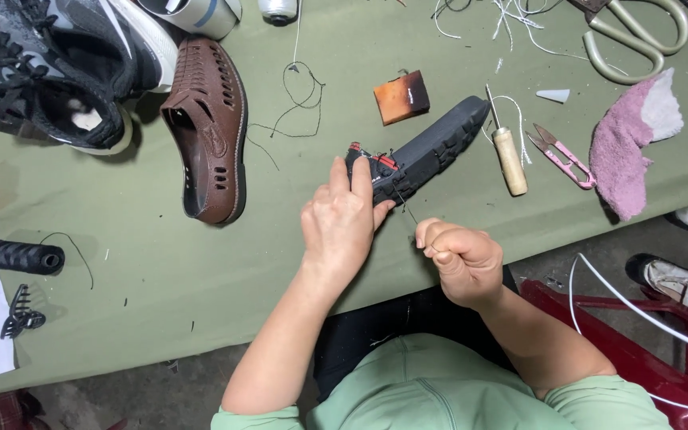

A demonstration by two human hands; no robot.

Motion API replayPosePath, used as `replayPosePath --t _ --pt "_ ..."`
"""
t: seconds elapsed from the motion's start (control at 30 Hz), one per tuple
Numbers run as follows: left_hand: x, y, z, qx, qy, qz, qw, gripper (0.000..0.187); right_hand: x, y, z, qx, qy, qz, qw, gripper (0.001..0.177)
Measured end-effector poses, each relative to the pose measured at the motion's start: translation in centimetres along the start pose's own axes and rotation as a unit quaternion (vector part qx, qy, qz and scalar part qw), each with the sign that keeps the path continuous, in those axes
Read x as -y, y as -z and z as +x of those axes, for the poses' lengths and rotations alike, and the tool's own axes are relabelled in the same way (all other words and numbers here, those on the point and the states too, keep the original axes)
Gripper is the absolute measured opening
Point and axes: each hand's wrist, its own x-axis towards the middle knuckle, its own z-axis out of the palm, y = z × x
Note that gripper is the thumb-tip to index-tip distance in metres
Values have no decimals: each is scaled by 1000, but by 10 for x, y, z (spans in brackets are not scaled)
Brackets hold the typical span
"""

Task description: The person uses a stitching awl to pierce holes along the side of a black slide sandal and then pulls a black thread through the holes to sew the sole. The person repeatedly rotates the sandal to access different sections of the seam while working at a green table.

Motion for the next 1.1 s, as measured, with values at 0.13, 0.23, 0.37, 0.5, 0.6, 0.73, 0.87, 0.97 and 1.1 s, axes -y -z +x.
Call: replayPosePath --t 0.13,0.23,0.37,0.5,0.6,0.73,0.87,0.97,1.1 --pt "8 5 2 -10 1 -20 1000 91 6 6 17 11 11 -24 1000 27" --pt "17 7 1 43 53 -92 993 90 18 17 24 -42 -11 -43 998 26" --pt "26 1 0 50 91 -144 984 85 16 60 10 -113 -24 -111 987 22" --pt "30 -9 0 26 89 -152 984 80 45 74 15 -119 -71 -169 976 14" --pt "30 -12 0 35 98 -147 984 80 66 81 25 -103 -54 -186 976 13" --pt "32 -12 0 39 106 -151 982 80 82 90 31 -99 -39 -153 983 20" --pt "35 -7 1 94 129 -189 969 82 94 100 28 -148 -65 -100 982 23" --pt "39 13 4 156 144 -251 945 75 99 113 26 -160 -94 -9 983 14" --pt "54 39 -3 215 109 -416 877 67 102 119 40 -293 -149 -11 944 16"
